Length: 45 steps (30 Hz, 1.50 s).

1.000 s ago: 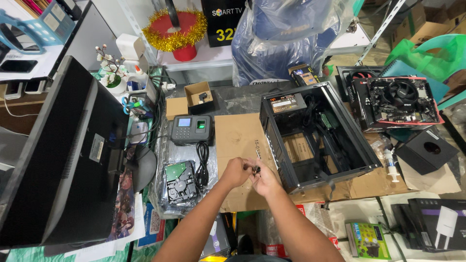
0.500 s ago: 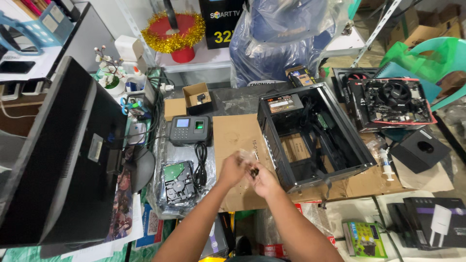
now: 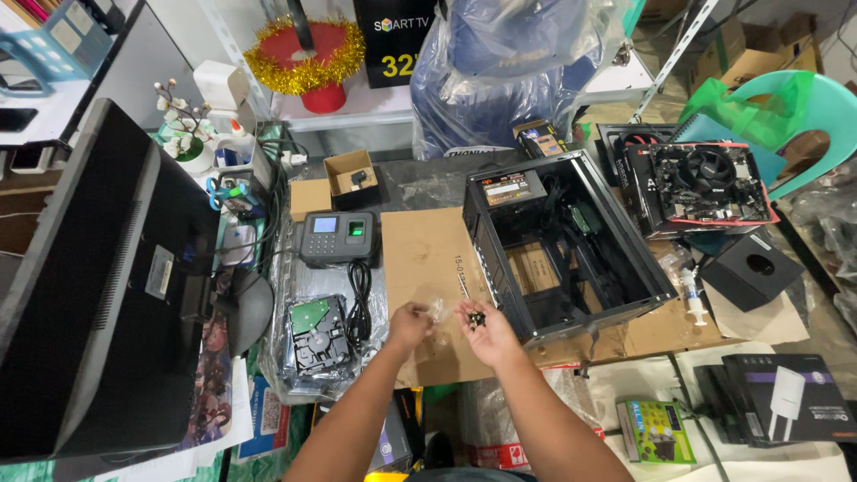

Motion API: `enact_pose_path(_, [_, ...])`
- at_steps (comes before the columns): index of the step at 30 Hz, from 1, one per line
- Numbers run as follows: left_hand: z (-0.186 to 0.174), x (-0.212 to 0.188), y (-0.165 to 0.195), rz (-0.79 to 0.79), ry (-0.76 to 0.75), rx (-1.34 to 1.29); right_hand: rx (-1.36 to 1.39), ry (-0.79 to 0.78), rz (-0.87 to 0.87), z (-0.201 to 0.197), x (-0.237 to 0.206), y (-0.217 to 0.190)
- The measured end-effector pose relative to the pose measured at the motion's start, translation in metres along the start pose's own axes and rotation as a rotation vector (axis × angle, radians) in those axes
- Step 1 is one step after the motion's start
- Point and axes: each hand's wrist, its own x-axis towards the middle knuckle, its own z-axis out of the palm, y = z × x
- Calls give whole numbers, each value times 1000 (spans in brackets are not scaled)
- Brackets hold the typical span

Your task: The person uses a screwdriver to unscrew and remove a motherboard from a desktop computer case on the workbench. They then open the case, remove a drive caddy and other internal parts, handle small screws and components, and set parts aside on the bench.

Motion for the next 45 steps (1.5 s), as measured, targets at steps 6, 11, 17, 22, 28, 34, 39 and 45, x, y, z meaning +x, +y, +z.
enact_pose_path(6, [11,-5,6,192,5,427,-12,-61,-20,4,-4,-9])
enact_pose_path(11, [23,-8,5,81,157,185,-59,-46,-37,20,-6,-4])
enact_pose_path(17, [48,19,17,-255,-267,-1004,-185,-54,-259,54,5,30])
enact_pose_path(22, [52,27,31,-200,-307,-1196,-392,-96,-447,74,-6,32])
enact_pose_path(28, [52,14,43,-221,-419,-1438,-317,-183,-488,93,-28,18])
enact_pose_path(34, [47,21,30,-208,-525,-1518,-453,-306,-425,101,-44,0])
enact_pose_path(39, [35,23,27,-245,-581,-1543,-1001,-141,-758,103,-53,-18])
enact_pose_path(45, [17,-12,70,-65,-866,-1613,-1557,-190,-980,102,-76,-26])
